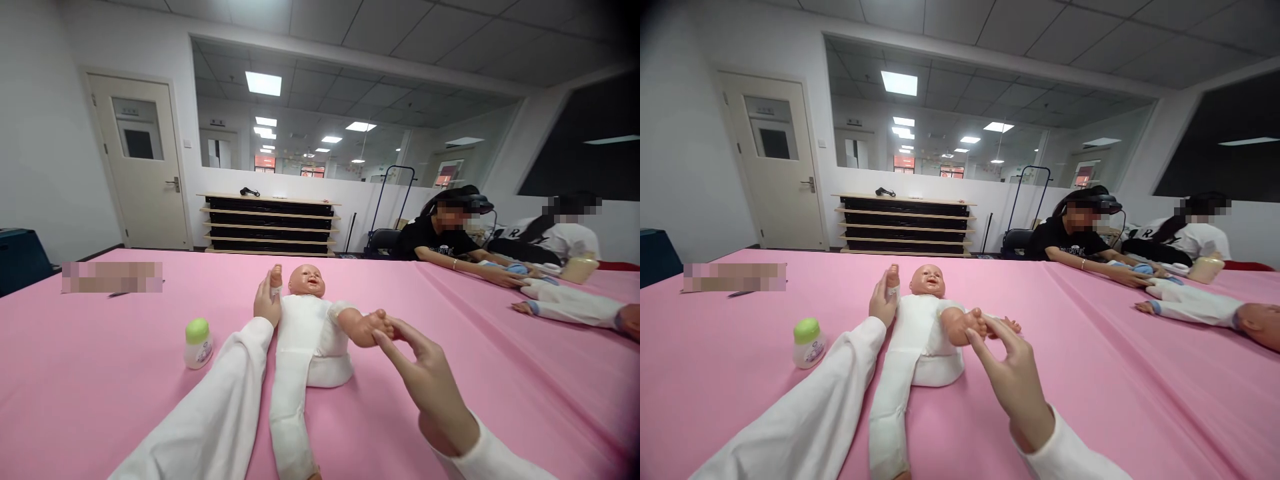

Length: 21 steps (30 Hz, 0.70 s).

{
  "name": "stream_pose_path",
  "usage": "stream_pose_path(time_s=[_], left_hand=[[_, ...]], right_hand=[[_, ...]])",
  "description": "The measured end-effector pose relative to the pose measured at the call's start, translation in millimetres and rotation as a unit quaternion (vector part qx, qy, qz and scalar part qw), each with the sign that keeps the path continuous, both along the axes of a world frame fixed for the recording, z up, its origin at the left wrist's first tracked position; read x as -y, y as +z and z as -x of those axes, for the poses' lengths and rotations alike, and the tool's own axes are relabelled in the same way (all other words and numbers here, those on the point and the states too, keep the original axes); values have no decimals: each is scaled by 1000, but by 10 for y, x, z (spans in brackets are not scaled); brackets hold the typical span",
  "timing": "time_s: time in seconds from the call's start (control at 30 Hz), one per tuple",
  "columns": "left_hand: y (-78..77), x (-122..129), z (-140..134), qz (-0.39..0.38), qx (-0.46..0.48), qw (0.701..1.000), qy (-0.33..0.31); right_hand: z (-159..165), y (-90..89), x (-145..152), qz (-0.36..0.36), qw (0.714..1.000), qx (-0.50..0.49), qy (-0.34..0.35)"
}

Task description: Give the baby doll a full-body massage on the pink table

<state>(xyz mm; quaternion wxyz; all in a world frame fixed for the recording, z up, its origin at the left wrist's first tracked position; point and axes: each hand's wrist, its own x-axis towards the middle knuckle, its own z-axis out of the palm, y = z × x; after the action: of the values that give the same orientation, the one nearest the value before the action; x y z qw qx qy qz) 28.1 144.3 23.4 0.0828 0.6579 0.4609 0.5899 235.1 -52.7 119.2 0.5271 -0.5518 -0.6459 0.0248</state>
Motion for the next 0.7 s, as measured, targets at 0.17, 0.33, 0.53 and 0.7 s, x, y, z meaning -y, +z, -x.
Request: stream_pose_path(time_s=[0.17, 0.33, 0.53, 0.7], left_hand=[[6, 24, -146, -24, -123, 991, -46], [-38, 98, -222, -50, -222, 969, -98], [-97, 70, -198, -40, -199, 976, -79], [-171, -11, -70, -38, -89, 995, -33]], right_hand=[[-40, -206, -348, 62, 995, -78, 27], [1, -477, -380, 92, 990, -106, 33], [-11, -563, -296, 78, 988, -125, 34], [-214, -675, -135, -14, 995, -98, -22]])
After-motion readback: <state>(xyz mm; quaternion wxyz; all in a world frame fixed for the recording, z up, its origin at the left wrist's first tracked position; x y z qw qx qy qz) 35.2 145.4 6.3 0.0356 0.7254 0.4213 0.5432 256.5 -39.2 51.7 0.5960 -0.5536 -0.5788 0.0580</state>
